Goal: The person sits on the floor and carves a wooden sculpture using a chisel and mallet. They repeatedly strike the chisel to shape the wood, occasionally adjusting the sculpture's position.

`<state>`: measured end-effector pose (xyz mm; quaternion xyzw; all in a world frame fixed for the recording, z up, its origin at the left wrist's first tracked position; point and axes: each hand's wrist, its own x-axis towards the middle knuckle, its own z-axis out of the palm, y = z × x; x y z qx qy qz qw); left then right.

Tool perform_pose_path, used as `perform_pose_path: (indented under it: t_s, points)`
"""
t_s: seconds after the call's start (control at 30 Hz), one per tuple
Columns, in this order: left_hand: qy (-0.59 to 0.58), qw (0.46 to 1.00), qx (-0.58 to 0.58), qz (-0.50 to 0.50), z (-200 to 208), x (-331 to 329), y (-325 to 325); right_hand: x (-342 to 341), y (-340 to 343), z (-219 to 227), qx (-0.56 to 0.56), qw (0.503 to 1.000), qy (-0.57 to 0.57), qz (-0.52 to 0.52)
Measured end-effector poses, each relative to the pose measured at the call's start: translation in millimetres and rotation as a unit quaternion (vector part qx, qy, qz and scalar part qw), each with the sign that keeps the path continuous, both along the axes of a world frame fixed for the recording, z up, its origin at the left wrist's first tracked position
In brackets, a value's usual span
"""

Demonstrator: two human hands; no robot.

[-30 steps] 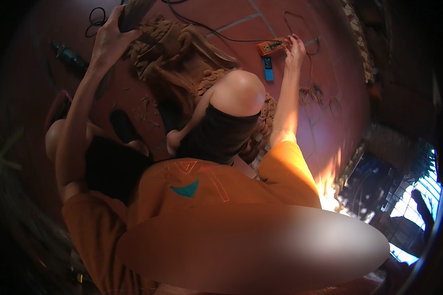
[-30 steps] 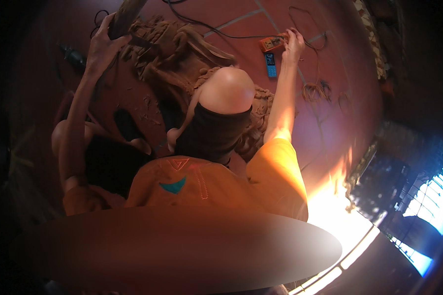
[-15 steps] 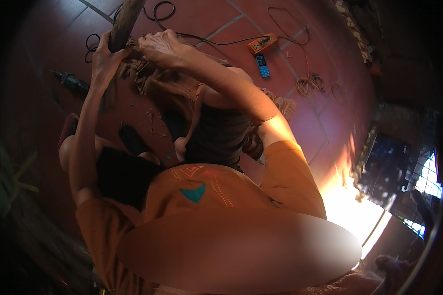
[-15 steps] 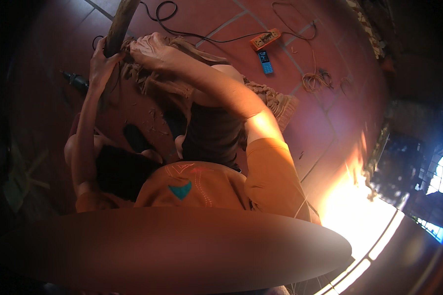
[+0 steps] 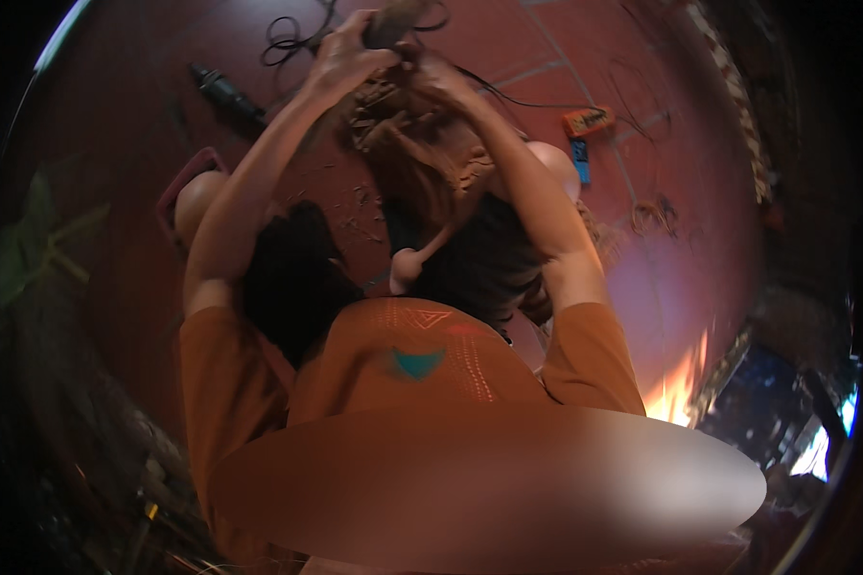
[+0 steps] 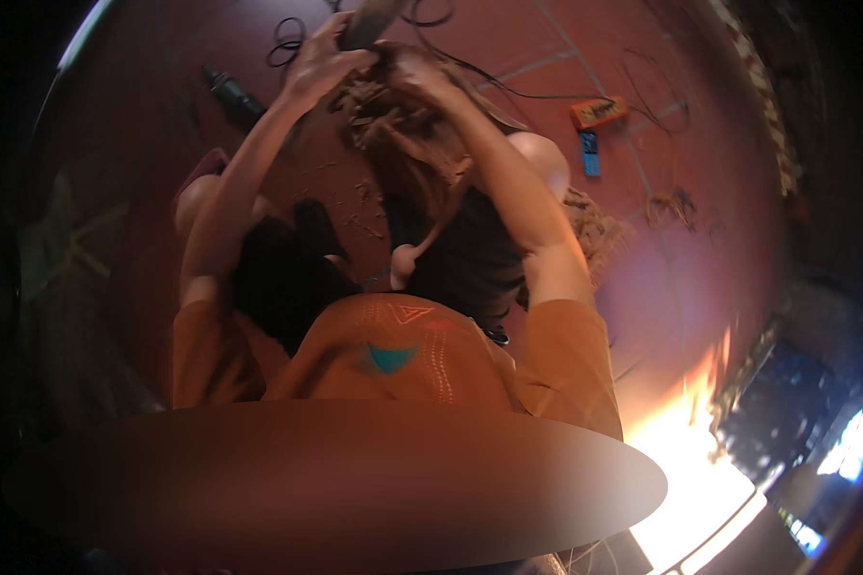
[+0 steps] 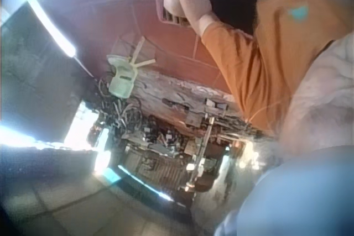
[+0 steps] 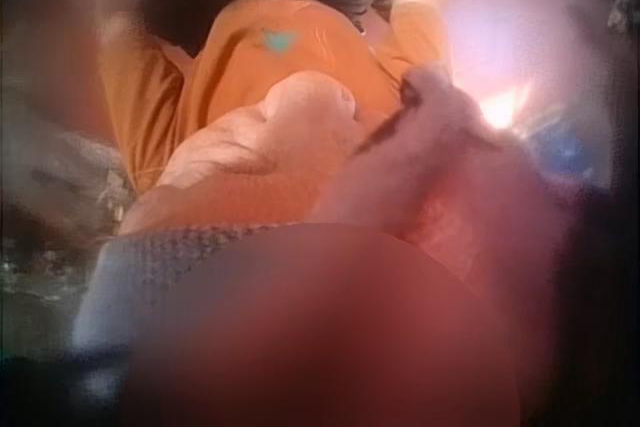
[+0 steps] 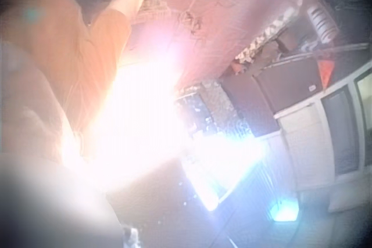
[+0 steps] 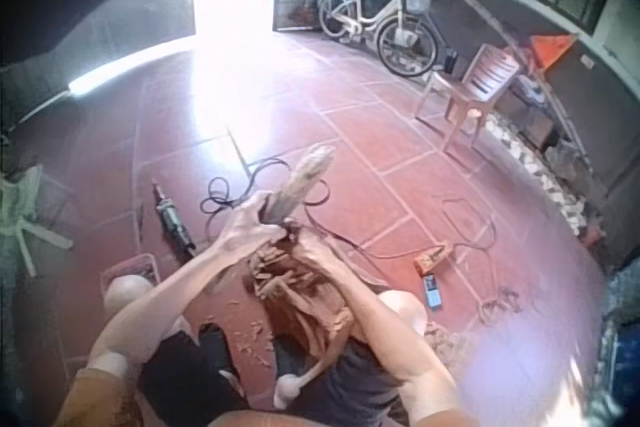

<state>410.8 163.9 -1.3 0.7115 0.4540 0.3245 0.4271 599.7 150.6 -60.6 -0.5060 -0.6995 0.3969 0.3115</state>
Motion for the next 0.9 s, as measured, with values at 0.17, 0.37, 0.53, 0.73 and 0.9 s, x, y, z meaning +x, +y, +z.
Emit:
perform_pose_path:
  t_s: [0.17,0.37,0.53,0.73,0.9]
  points:
    - [-0.073,0.997,0.003,0.036,26,-11,-4,26,15,16,-0.018,0.995,-0.073,-0.059]
    - [-0.157,0.984,-0.059,0.057,38,-33,-6,53,19,36,-0.021,0.987,0.111,-0.119]
    - [-0.126,0.988,-0.062,0.068,36,-40,-7,50,38,30,-0.021,0.991,0.075,-0.113]
    - [-0.117,0.990,-0.064,0.048,35,-37,-7,52,48,21,-0.047,0.990,0.072,-0.110]
    - [-0.043,0.996,-0.043,0.060,37,-35,-8,52,47,4,-0.052,0.990,0.064,-0.111]
